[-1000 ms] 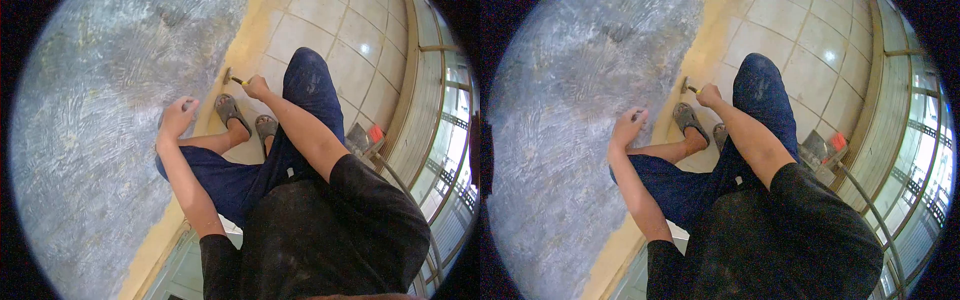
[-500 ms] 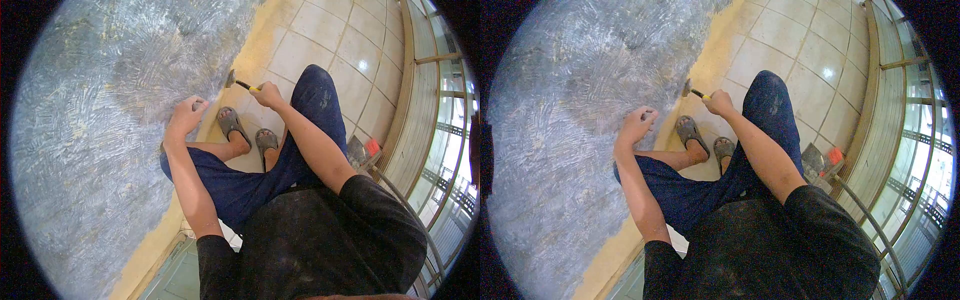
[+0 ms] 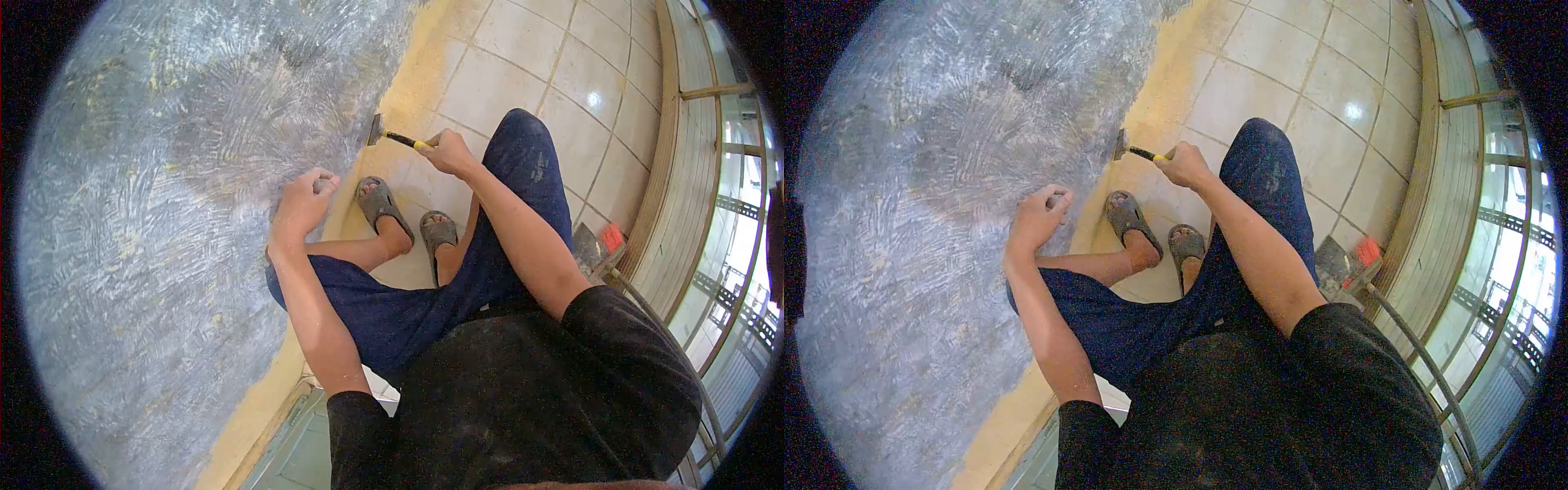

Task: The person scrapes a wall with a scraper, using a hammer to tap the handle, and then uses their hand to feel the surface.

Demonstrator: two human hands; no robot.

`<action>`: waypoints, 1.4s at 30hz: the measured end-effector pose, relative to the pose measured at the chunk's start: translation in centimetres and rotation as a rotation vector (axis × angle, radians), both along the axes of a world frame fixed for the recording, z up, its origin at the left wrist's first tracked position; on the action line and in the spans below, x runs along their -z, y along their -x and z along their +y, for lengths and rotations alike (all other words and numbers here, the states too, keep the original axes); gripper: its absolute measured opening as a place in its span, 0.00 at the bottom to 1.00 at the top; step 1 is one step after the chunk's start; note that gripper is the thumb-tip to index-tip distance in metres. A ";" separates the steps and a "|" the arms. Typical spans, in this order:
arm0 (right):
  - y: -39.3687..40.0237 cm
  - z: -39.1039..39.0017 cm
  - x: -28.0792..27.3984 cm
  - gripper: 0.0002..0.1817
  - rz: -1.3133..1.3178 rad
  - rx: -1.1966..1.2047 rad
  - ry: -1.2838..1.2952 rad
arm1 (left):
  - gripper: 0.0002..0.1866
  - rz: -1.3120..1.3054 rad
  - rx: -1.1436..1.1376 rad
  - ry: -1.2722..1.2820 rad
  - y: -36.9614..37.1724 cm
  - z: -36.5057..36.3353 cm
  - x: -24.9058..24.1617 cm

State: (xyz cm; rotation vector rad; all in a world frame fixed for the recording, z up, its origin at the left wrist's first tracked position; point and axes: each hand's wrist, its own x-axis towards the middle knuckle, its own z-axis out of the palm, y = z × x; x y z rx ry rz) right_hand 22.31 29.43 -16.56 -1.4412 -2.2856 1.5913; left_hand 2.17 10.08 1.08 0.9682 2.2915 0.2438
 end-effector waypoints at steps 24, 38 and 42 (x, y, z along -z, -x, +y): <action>-0.5 0.8 -1.4 0.21 0.041 0.031 -0.003 | 0.19 0.005 -0.020 0.054 -0.1 1.2 -0.9; 1.2 2.2 2.4 0.24 -0.080 -0.057 0.037 | 0.17 0.056 -0.014 -0.052 0.7 0.6 -0.1; 4.6 -0.7 10.4 0.23 -0.060 -0.025 -0.247 | 0.17 0.125 -0.006 -0.094 1.2 1.2 -0.8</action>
